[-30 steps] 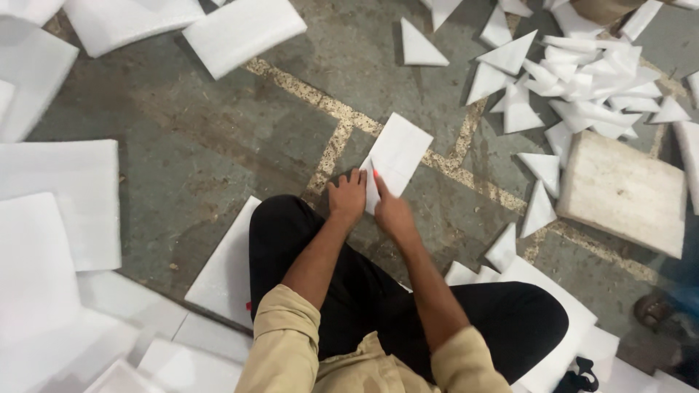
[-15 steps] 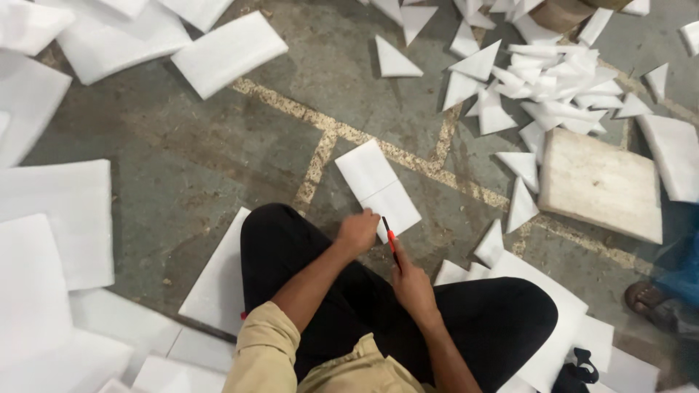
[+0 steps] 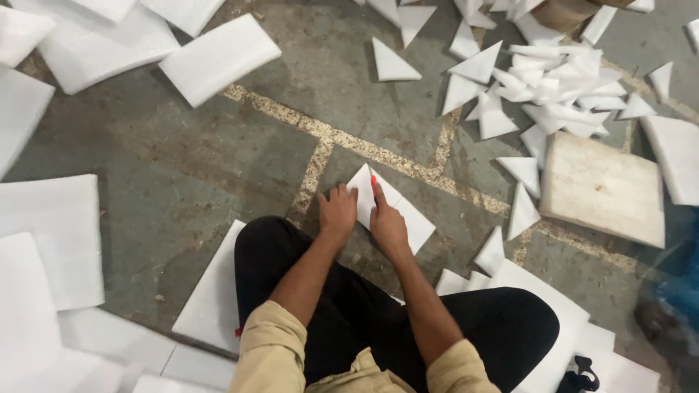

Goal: The person sits on the floor and uses a red utility knife to cut square white foam sheets into smaller triangular pieces. They repeatedly pick up a sheet, score it diagonally, and separate the resulting triangles, placing the cut pieces into a growing pile on the floor.

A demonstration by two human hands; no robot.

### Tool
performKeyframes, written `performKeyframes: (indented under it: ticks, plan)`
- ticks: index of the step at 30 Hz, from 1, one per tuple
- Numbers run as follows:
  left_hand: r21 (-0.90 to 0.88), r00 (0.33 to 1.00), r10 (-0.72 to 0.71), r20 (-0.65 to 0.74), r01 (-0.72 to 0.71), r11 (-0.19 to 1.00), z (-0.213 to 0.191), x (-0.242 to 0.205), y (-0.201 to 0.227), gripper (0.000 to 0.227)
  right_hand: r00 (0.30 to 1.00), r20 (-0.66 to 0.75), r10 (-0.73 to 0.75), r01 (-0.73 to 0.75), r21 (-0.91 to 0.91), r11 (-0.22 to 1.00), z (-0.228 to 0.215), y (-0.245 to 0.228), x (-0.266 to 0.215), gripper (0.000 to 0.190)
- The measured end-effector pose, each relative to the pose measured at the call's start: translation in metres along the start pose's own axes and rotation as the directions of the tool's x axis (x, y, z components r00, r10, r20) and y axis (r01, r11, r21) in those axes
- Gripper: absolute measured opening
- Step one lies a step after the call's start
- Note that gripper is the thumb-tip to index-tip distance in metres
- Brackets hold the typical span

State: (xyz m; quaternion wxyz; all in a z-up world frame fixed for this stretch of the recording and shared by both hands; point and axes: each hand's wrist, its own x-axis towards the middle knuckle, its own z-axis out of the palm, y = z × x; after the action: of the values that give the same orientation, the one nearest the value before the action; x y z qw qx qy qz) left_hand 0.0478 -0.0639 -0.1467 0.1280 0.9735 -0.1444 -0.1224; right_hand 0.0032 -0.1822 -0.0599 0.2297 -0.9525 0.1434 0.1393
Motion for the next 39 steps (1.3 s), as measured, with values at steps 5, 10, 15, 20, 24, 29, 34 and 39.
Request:
performKeyframes:
  ticks: [5, 10, 15, 20, 24, 29, 34, 39]
  plan:
    - [0.041, 0.998, 0.027, -0.051, -0.025, 0.999, 0.008, -0.001, -0.003, 0.034, 1.0, 0.014, -0.007, 0.007, -0.032, 0.999, 0.011, -0.001, 0.029, 0.065]
    - [0.044, 0.993, 0.043, -0.108, -0.039, 0.998, 0.003, -0.002, -0.005, 0.039, 0.999, 0.021, -0.043, 0.044, -0.027, 0.999, 0.015, 0.003, 0.033, 0.061]
    - [-0.02, 0.999, 0.029, 0.035, -0.029, 0.999, -0.018, -0.005, -0.003, 0.058, 0.988, 0.079, -0.133, 0.137, -0.059, 0.989, 0.027, 0.055, -0.068, 0.072]
    - [-0.025, 0.998, 0.025, 0.05, -0.023, 0.999, -0.007, -0.005, -0.002, 0.056, 0.962, 0.242, 0.129, -0.093, -0.155, 0.983, 0.044, 0.101, -0.155, 0.063]
    - [-0.093, 1.0, 0.007, 0.018, -0.006, 0.996, 0.011, -0.012, 0.0, 0.053, 0.938, -0.326, 0.115, -0.037, 0.237, 0.971, 0.047, 0.143, -0.106, 0.034]
    - [-0.266, 0.995, -0.039, -0.093, 0.012, 0.964, 0.025, -0.027, 0.0, 0.063, 0.793, -0.465, 0.394, -0.171, 0.451, 0.876, 0.041, 0.17, -0.042, 0.035]
    - [-0.484, 0.992, -0.119, 0.044, 0.126, 0.866, 0.028, -0.027, -0.016, 0.069, 0.793, -0.07, 0.605, -0.303, 0.816, 0.492, 0.051, 0.168, -0.038, 0.045]
    - [-0.854, 0.971, 0.114, -0.211, -0.24, 0.462, 0.027, -0.054, 0.039, 0.056, 0.957, 0.235, 0.17, -0.26, 0.954, 0.146, 0.07, 0.136, -0.042, 0.051]
